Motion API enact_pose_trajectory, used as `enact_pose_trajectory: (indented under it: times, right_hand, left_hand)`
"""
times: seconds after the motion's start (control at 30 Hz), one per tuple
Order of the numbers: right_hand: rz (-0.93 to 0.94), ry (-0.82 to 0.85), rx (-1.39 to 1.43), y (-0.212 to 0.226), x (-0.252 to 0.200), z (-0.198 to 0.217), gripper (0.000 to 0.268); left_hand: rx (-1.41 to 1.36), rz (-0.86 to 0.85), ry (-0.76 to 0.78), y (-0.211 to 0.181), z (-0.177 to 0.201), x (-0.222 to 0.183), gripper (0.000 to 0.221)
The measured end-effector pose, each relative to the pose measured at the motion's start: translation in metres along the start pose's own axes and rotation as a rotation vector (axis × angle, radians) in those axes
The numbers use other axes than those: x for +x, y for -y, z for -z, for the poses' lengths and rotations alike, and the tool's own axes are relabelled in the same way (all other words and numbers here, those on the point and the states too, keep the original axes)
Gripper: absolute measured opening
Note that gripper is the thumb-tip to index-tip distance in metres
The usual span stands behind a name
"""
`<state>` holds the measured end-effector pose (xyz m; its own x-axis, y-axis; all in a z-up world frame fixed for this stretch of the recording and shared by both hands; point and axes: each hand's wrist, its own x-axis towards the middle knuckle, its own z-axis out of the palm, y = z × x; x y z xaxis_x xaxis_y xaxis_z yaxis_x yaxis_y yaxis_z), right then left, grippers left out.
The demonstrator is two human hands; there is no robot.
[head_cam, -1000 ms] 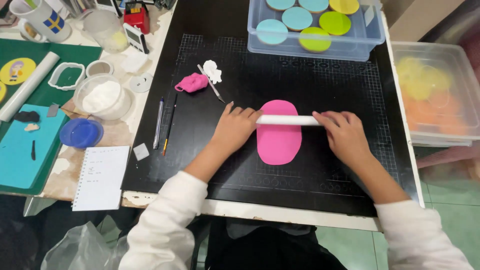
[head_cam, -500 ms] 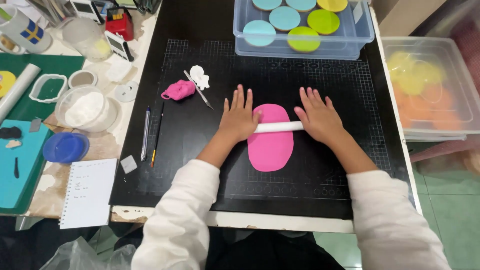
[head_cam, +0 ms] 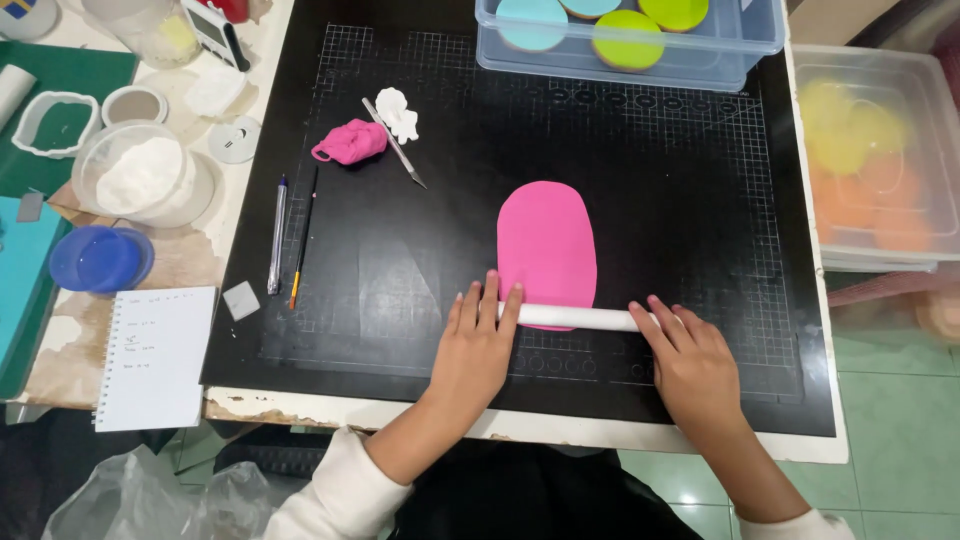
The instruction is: Kneading a piece of pink fondant and rolling it flat using a rolling pin on a work mat.
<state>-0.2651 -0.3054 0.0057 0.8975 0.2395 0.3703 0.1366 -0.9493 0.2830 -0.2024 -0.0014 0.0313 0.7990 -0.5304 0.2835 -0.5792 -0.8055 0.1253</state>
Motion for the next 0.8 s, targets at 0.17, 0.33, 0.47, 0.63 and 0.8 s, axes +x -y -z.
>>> enact_pose_trajectory:
  times: [0.17, 0.33, 0.47, 0.63, 0.8]
  right_hand:
    - [0.017, -0.054, 0.187, 0.003, -0.008, 0.028, 0.043]
    - [0.022, -0.158, 0.264, -0.010, 0.046, 0.027, 0.045]
    - [0.020, -0.046, 0.193, -0.020, 0.114, -0.025, 0.041]
    - [-0.027, 0.413, 0.400, -0.030, 0.163, 0.012, 0.044]
    - [-0.054, 0.055, 0.417, -0.046, 0.197, -0.050, 0.038]
  left_hand:
    - [0.099, -0.113, -0.151, 0.008, 0.013, -0.021, 0.050]
    - [0.100, -0.183, -0.202, 0.051, 0.041, 0.031, 0.060]
    - [0.069, -0.149, -0.030, 0.109, -0.012, 0.102, 0.032]
    - [-0.095, -0.048, 0.335, 0.121, 0.020, 0.130, 0.048]
    - [-0.235, 0.116, 0.173, 0.095, 0.014, 0.182, 0.061]
